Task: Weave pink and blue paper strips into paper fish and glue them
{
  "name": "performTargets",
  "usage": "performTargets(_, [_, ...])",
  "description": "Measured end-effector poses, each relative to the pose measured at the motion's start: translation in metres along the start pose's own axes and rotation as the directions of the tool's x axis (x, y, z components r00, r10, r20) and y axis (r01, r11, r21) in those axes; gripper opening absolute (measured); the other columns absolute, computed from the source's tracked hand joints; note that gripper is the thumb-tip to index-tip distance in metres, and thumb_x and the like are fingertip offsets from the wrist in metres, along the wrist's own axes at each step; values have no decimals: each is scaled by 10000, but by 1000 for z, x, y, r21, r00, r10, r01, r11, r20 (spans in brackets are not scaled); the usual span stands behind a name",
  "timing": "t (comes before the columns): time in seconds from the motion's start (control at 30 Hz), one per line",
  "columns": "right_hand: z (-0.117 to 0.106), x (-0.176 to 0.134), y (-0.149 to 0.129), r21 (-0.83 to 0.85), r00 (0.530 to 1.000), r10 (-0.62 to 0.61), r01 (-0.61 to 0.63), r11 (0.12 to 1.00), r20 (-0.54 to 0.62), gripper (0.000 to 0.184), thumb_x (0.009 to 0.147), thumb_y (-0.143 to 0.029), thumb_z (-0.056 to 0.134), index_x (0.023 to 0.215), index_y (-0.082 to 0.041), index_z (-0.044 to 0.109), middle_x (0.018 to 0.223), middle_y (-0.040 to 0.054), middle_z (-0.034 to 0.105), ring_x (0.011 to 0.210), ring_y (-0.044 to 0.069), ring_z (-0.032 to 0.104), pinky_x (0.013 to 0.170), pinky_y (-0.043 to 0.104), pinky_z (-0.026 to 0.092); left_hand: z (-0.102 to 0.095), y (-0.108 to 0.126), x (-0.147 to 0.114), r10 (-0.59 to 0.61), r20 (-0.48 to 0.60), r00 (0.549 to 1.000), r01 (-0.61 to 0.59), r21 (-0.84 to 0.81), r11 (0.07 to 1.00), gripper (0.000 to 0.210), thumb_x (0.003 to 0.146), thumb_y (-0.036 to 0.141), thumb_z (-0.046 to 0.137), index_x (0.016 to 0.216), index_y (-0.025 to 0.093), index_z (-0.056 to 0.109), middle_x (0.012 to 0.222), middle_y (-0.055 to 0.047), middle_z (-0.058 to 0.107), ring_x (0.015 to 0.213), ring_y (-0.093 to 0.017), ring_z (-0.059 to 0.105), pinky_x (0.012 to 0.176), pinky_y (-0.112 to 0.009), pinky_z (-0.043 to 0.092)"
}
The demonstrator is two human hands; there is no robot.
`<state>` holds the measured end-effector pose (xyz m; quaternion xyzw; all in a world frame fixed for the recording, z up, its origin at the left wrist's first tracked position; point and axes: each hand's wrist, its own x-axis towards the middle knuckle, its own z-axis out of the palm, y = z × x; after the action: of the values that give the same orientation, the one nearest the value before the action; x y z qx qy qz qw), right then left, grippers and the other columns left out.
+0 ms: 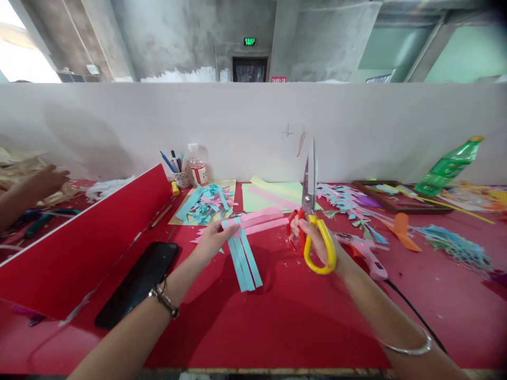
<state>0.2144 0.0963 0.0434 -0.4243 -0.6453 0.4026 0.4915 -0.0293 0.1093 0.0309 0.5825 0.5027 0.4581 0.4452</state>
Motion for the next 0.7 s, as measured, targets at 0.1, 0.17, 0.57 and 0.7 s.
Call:
performTargets(0.1, [1,-11,9,-140,993,-109,113,984,34,315,765,-538,400,782,-224,421,776,31,510,743,173,540,689,332,462,5,-8,8,0,-105,995,-12,-117,993,305,656,437,601,738,148,548,646,11,563,575,-107,502,548,-230,392])
performTargets(0.17, [1,-17,13,-312,987,-155,159,937,38,312,745,-509,456,861,-223,414,847,44,508,795,182,527,715,336,447,7,-14,8,-36,-165,986,2,-201,980,303,642,426,613,738,147,541,646,14,558,576,-102,502,547,-223,399])
performTargets(0.57, [16,-27,-2,-813,984,39,123,569,176,271,700,-420,530,840,-194,474,785,42,590,650,169,543,539,245,326,3,-6,-4,-249,-141,958,114,-610,784,156,703,288,604,676,156,526,540,33,571,485,-84,515,541,-212,442])
performTargets(0.7, [17,-26,-1,-848,982,49,132,513,182,323,707,-425,529,907,-173,503,863,78,609,762,208,580,594,264,350,6,-3,-7,-231,-105,967,99,-683,723,153,638,230,677,688,142,562,551,21,610,472,-86,542,510,-194,442])
